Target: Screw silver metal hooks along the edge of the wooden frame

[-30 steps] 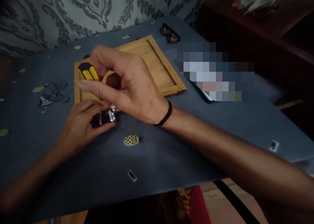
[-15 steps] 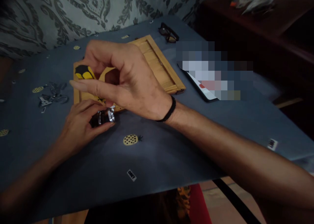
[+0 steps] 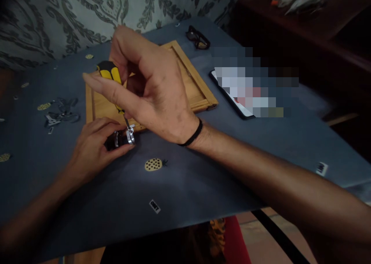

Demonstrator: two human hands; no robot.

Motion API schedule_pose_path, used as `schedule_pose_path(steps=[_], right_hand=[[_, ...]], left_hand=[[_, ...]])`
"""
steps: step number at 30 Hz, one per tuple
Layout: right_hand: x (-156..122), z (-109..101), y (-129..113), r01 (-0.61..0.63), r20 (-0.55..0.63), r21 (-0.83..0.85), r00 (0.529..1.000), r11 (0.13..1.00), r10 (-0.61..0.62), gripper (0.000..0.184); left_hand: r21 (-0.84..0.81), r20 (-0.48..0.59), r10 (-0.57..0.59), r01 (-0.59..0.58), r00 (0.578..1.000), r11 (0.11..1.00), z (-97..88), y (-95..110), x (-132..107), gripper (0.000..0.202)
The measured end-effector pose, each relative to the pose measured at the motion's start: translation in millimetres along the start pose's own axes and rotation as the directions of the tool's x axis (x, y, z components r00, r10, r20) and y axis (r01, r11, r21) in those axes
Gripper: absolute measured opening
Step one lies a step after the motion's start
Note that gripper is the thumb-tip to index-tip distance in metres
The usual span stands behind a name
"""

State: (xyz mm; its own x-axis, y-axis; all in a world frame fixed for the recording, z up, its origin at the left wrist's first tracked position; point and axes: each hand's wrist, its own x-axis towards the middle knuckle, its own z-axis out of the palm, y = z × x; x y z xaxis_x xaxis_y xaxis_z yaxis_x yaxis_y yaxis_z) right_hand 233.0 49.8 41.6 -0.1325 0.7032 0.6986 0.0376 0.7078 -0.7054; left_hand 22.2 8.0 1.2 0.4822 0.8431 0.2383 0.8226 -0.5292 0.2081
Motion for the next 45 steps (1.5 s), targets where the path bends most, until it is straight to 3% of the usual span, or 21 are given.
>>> schedule_pose_path(steps=[4, 16, 22, 25, 32, 39, 45], right_hand=[[-1, 1, 1, -0.04, 0.02, -0.038, 0.999, 0.998, 0.041, 0.043], [-6, 3, 4, 0.003, 0.037, -0.02, 0.999, 1.0, -0.002, 0.042], [3, -5, 1, -0.003, 0.223, 0.001, 0.975, 1.0, 0.003, 0.026], [4, -7, -3, -0.006, 0.276, -0.008, 0.961, 1.0, 0.008, 0.027], [3, -9, -6, -0.003, 0.25, -0.096, 0.968, 0.995, 0.027, 0.023], [-2, -7, -8, 0.017, 0.212, -0.154, 0.977, 0.988, 0.016, 0.04], [0, -6, 0, 0.032, 0.223, -0.136, 0.975, 0.99, -0.001, 0.037]], left_hand=[[0.012, 0.005, -0.001, 0.001, 1.0, 1.0, 0.2, -1, 0, 0.031], [0.015, 0.0, -0.002, 0.002, 1.0, 1.0, 0.5, 0, 0, 0.031], [0.003, -0.018, 0.008, -0.008, 1.0, 1.0, 1.5, 0, 0, 0.029], [0.0, -0.017, 0.004, -0.004, 1.0, 1.0, 1.2, 0, 0, 0.028], [0.007, -0.015, 0.008, -0.008, 1.0, 1.0, 0.0, 0, 0, 0.029], [0.009, -0.001, -0.018, 0.018, 1.0, 1.0, -0.8, 2, 1, 0.028], [0.009, 0.008, -0.023, 0.023, 1.0, 1.0, -1.0, 3, 0, 0.027]])
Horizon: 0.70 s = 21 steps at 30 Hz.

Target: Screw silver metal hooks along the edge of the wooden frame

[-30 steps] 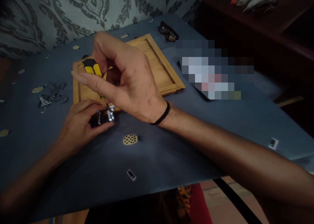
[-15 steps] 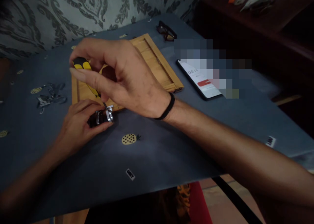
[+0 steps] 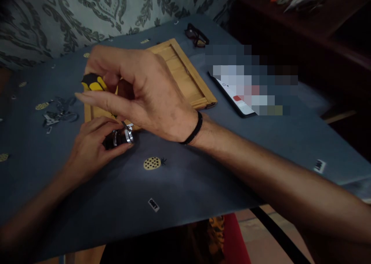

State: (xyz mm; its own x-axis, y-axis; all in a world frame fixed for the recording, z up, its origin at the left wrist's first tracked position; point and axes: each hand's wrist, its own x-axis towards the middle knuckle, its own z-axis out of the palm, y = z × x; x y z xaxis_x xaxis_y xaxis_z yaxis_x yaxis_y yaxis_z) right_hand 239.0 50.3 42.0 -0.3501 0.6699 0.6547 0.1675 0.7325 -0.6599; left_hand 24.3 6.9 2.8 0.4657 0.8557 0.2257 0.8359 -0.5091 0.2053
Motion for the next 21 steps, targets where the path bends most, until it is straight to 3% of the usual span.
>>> schedule_pose_path(steps=[5, 8, 11, 16, 21], right_hand=[[2, 1, 2, 0.002, -0.004, 0.064, 1.0, 0.998, -0.001, 0.035], [2, -1, -1, 0.006, 0.045, 0.143, 0.999, 0.99, -0.013, 0.025], [2, -3, -1, 0.017, 0.102, 0.163, 0.994, 0.986, -0.034, 0.03], [-2, 3, 1, 0.063, -0.113, -0.058, 0.991, 0.996, -0.069, 0.048], [-10, 11, -5, -0.061, -0.215, -0.148, 0.976, 0.987, 0.028, 0.045]], left_hand=[[-0.006, -0.009, 0.015, -0.015, 1.0, 1.0, -0.3, -1, 0, 0.024], [-0.01, -0.008, 0.014, -0.014, 1.0, 1.0, -0.7, -1, 1, 0.023], [0.005, 0.011, 0.013, -0.013, 1.0, 1.0, -1.2, -1, 1, 0.025], [-0.006, 0.0, 0.01, -0.01, 1.0, 1.0, -0.7, -1, 0, 0.027], [-0.005, 0.002, -0.001, 0.001, 1.0, 1.0, 0.3, 0, 0, 0.025]])
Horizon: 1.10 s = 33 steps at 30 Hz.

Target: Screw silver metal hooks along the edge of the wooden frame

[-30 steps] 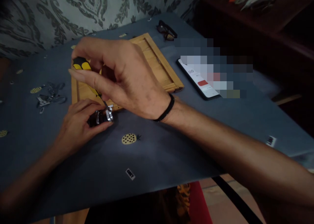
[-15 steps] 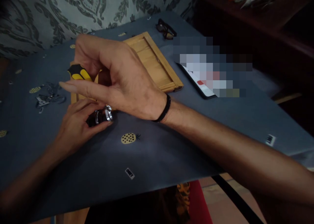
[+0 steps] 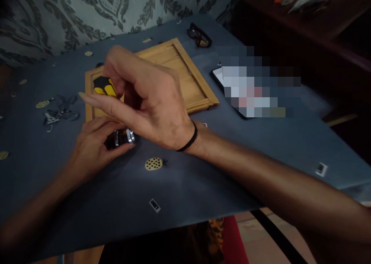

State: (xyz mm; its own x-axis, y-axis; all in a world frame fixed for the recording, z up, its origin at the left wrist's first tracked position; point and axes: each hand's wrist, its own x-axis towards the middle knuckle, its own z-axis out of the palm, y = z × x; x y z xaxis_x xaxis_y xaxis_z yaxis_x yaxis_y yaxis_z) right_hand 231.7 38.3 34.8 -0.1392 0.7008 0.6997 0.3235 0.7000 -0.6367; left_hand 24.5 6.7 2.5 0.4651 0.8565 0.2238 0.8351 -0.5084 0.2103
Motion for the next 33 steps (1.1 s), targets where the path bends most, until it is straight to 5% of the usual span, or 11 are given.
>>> schedule_pose_path(steps=[4, 5, 7, 12, 23, 27, 29, 31, 33], right_hand=[[6, -5, -11, 0.024, -0.049, 0.064, 0.999, 0.998, -0.021, 0.028], [8, -6, -15, 0.125, -0.153, 0.05, 0.981, 0.991, -0.116, 0.031], [12, -8, -20, 0.125, -0.212, -0.007, 0.969, 0.992, -0.124, 0.032], [3, -4, -17, -0.051, -0.184, 0.013, 0.981, 0.999, 0.053, 0.018], [-12, 11, 1, -0.186, -0.275, 0.078, 0.94, 0.979, 0.201, 0.016], [-13, 11, 8, -0.063, -0.359, 0.007, 0.931, 0.998, 0.061, 0.022], [-14, 10, 7, -0.102, -0.377, -0.03, 0.923, 0.994, 0.083, 0.025], [-16, 8, 5, -0.263, -0.28, -0.06, 0.93, 0.963, 0.237, 0.025], [-18, 6, 2, -0.215, -0.299, -0.043, 0.935, 0.976, 0.193, 0.025]], left_hand=[[0.035, 0.011, -0.005, 0.005, 1.0, 0.999, 0.2, 2, 1, 0.025], [0.042, 0.014, -0.008, 0.007, 1.0, 0.999, 0.2, 3, 1, 0.024], [0.05, 0.022, -0.01, 0.009, 1.0, 0.999, 0.2, 4, 2, 0.023], [0.032, 0.046, -0.005, 0.003, 0.999, 0.999, 0.3, 5, 2, 0.025], [0.031, 0.02, 0.004, -0.005, 1.0, 1.0, 2.4, 8, 1, 0.028], [0.034, -0.001, -0.003, 0.003, 1.0, 0.999, 3.8, 8, 0, 0.027], [0.026, -0.013, -0.003, 0.004, 1.0, 1.0, 4.8, 8, 0, 0.026], [0.019, -0.018, 0.001, 0.0, 1.0, 1.0, 5.5, 8, 0, 0.025], [0.013, -0.012, 0.004, -0.004, 1.0, 1.0, 5.9, 8, 0, 0.025]])
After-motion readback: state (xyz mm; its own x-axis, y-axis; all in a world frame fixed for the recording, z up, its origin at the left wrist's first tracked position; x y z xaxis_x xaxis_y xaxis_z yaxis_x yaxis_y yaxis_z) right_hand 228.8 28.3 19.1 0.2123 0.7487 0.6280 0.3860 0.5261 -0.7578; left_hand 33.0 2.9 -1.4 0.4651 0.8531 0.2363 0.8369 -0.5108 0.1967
